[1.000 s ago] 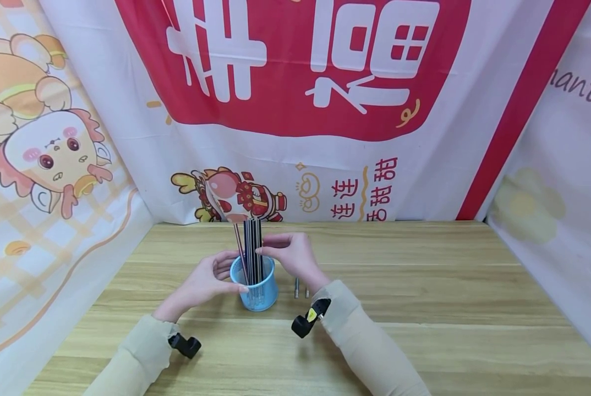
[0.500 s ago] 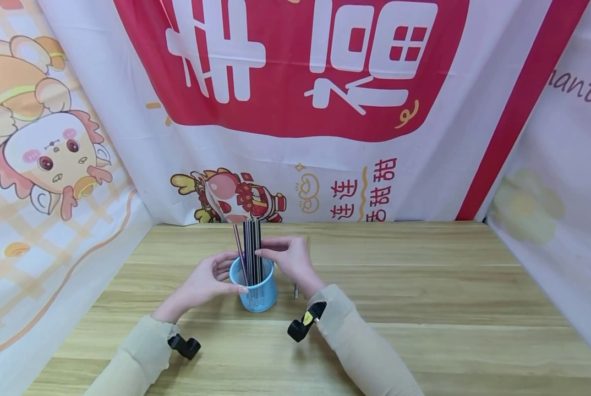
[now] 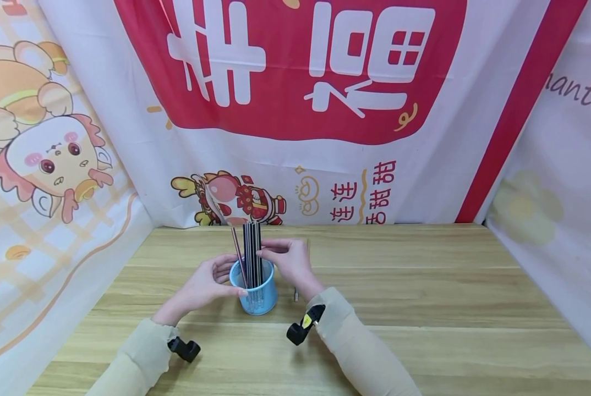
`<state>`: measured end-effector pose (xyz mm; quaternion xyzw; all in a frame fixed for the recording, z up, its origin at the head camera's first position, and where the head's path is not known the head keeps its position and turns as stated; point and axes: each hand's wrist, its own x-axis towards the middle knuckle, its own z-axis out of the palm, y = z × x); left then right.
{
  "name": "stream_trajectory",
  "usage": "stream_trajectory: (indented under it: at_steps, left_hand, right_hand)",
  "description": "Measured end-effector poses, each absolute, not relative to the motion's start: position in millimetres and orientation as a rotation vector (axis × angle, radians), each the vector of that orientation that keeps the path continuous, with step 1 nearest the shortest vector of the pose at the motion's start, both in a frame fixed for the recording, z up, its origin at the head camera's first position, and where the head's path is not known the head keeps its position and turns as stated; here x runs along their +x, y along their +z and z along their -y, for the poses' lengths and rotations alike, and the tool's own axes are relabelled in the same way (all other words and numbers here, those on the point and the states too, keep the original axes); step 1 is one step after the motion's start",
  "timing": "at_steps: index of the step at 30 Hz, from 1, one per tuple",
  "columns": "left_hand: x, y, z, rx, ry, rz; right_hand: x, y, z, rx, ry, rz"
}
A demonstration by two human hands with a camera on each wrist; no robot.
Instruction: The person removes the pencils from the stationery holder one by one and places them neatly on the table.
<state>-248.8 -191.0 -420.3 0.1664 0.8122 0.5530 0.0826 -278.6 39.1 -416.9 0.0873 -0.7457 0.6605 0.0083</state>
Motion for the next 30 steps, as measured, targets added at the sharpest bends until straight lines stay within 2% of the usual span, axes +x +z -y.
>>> stream_trajectory:
  at_steps: [14, 30]
  left_hand:
    - [-249.5, -422.1, 192.3, 0.498, 1.633, -2.430]
    - [-249.8, -418.8, 191.1, 0.512, 1.649, -2.425]
  right_hand:
    - [-277.3, -417.2, -39.3, 0.210, 2.086, 2.302]
    - [-272.3, -400.9, -45.4, 0.210, 2.178, 2.206]
